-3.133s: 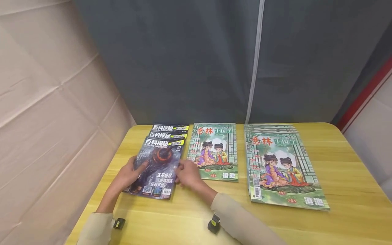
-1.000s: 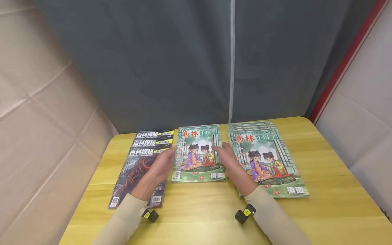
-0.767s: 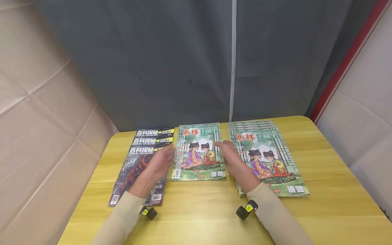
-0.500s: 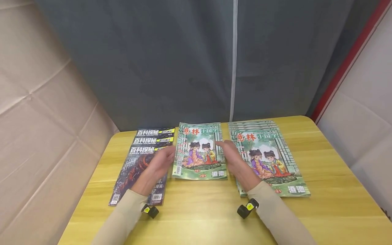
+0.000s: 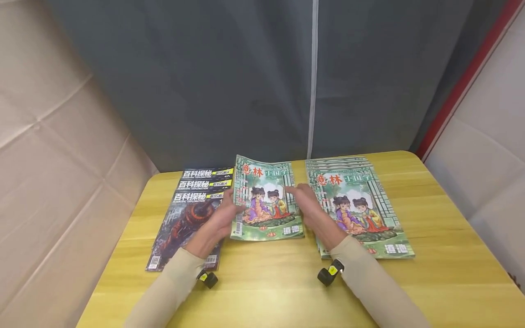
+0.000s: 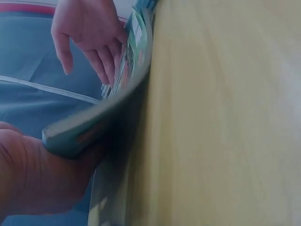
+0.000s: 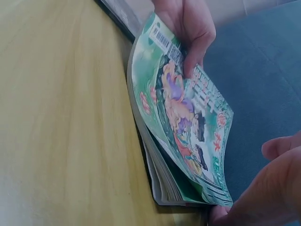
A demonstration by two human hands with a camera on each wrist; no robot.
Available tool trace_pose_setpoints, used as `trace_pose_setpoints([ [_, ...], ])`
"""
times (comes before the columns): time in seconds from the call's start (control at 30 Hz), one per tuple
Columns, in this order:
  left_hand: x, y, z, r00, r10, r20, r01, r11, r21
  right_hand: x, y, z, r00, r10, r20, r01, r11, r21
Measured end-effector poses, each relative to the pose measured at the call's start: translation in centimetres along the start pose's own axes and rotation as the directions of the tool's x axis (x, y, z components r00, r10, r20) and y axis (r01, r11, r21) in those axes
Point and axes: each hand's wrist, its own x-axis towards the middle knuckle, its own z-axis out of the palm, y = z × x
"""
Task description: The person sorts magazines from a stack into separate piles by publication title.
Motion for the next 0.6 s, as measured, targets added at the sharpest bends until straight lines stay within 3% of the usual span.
trace_pose_setpoints([
  [0.33, -0.7, -0.5, -0.4, 0.984, 0.137, -0.112, -0.125, 0.987, 0.105, 0.0, -0.3, 1.2, 1.0, -0.002, 0.024, 0.006, 0.982, -0.189],
  [0.6, -1.8, -0.5, -0.1, 0.98, 0.164, -0.116, -0.154, 0.984, 0.09, -0.5, 0.0, 0.8, 0.999, -0.048, -0.016, 0.045, 0.991, -0.128],
])
